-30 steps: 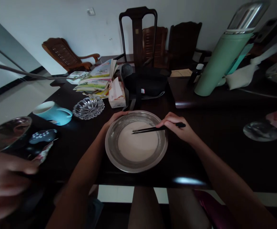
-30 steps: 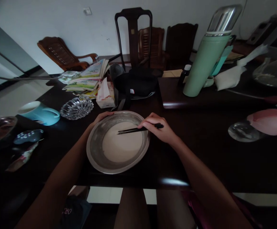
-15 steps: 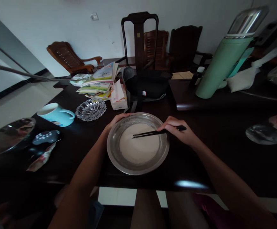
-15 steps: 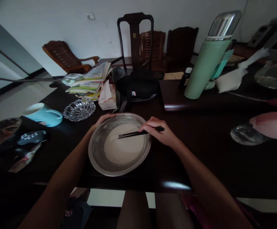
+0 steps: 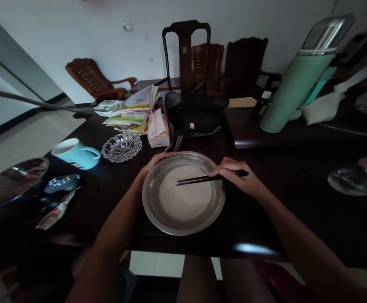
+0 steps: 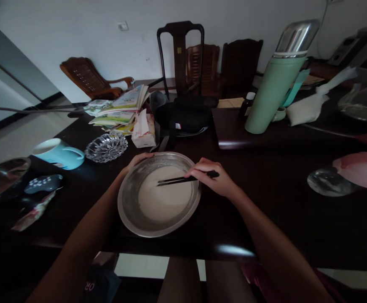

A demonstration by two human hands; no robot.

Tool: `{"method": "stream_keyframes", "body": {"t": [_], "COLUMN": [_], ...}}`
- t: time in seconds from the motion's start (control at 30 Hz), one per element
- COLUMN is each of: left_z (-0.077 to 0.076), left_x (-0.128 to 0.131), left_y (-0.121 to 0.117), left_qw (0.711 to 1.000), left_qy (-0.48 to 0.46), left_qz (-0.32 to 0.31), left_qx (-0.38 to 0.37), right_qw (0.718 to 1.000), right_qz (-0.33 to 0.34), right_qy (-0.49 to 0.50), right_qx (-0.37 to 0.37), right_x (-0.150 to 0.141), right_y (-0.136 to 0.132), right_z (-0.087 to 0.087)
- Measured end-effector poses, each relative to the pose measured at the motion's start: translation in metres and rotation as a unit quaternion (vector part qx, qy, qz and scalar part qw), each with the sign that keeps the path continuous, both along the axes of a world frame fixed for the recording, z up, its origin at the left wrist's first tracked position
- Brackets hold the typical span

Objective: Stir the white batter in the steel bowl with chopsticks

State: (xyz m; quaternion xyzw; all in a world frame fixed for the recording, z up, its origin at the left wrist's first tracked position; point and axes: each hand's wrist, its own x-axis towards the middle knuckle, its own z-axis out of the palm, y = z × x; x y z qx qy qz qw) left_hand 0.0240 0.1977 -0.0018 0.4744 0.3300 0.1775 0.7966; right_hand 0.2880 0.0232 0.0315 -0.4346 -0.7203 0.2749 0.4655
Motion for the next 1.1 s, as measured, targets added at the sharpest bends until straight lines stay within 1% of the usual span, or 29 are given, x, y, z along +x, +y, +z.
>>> {"method": "stream_keyframes", "body": {"t": [0.07,0.13,0.17,0.23,0.3,0.4,0.43,0.5,0.67,0.73,0.87,1.0,1.1], "left_z": [0.002,0.005,0.005,0.005,0.004,0.004,0.004,0.005,0.004,0.005,0.009,0.012,0.012], "left_x": [0.001,0.002,0.003,0.003,0.003,0.001,0.000,-0.001,0.000,0.000,0.001,0.002,0.002], "left_y": [-0.002,-0.004,-0.004,-0.004,-0.003,-0.003,-0.003,-0.003,-0.004,-0.004,-0.005,-0.006,-0.006], "left_qw": [1.000,0.999,0.999,0.999,0.999,0.999,0.999,1.000,1.000,1.000,1.000,1.000,1.000], "left_qy": [-0.011,-0.025,-0.033,-0.042,-0.042,-0.033,-0.026,-0.014,-0.018,-0.019,-0.013,-0.004,0.012], "left_qz": [-0.009,-0.019,-0.023,-0.025,-0.023,-0.018,-0.015,-0.006,-0.002,-0.007,-0.004,-0.007,0.012], "left_qx": [0.003,-0.001,-0.004,-0.010,-0.014,-0.014,-0.013,-0.014,-0.021,-0.016,0.000,0.006,0.005], "right_qw": [0.999,0.994,0.991,0.986,0.990,0.998,0.999,1.000,0.998,0.997,0.998,0.999,1.000], "right_qz": [-0.044,-0.067,-0.067,-0.044,-0.003,0.041,0.041,0.022,-0.057,-0.072,-0.043,-0.015,-0.004], "right_qy": [0.024,0.084,0.119,0.162,0.139,0.042,0.019,-0.001,0.008,0.024,0.054,0.036,0.020], "right_qx": [0.008,0.003,-0.004,-0.018,-0.026,-0.028,-0.026,-0.021,0.005,0.007,-0.006,-0.006,0.002], "right_x": [0.005,0.009,0.011,0.010,0.005,-0.002,-0.004,-0.004,0.003,0.004,0.000,-0.004,-0.003], "right_y": [0.001,0.001,0.001,0.000,-0.001,-0.001,0.000,0.001,0.003,0.003,0.001,0.000,0.000], "right_z": [0.000,-0.002,-0.002,-0.003,-0.002,0.001,0.002,0.002,0.002,0.003,0.003,0.001,0.000]}}
